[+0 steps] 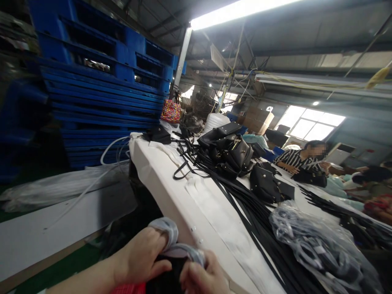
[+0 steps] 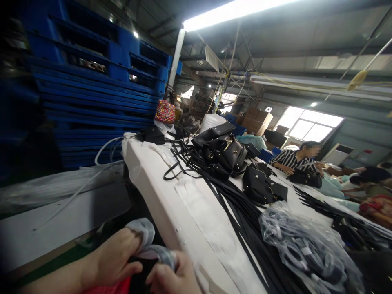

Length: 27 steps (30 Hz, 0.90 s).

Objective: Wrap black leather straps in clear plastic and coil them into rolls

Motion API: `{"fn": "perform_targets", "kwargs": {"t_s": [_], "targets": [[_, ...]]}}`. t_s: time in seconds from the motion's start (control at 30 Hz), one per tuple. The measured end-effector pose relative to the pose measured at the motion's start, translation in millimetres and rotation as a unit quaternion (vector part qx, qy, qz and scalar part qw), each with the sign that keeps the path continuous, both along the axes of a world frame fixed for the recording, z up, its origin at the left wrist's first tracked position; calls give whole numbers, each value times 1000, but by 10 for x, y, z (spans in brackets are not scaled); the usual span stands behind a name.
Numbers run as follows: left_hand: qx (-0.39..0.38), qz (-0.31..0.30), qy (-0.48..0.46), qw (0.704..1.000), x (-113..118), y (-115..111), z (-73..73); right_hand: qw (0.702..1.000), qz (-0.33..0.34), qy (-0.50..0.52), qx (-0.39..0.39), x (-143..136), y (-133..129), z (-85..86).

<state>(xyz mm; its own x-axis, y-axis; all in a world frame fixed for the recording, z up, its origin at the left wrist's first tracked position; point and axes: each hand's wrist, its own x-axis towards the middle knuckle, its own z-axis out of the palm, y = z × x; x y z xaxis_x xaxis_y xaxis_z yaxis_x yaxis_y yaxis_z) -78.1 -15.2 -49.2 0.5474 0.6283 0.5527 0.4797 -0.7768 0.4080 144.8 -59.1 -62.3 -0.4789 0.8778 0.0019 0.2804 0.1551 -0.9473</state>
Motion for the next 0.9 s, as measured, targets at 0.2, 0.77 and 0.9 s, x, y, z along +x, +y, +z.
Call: {"fn": "perform_targets", "kwargs": {"t_s": [0.2,0.77,0.9], "targets": [[-626,-60,-189,754,113,-108,263,983,-160,-27,89,146,246,50],[-434,-76,-614,655,-24,361,569,985,71,20,-155,-265,-167,-51],[-262,-19,-353,898,207,174,240,978,45,142,-143,-165,-211,195]]}}
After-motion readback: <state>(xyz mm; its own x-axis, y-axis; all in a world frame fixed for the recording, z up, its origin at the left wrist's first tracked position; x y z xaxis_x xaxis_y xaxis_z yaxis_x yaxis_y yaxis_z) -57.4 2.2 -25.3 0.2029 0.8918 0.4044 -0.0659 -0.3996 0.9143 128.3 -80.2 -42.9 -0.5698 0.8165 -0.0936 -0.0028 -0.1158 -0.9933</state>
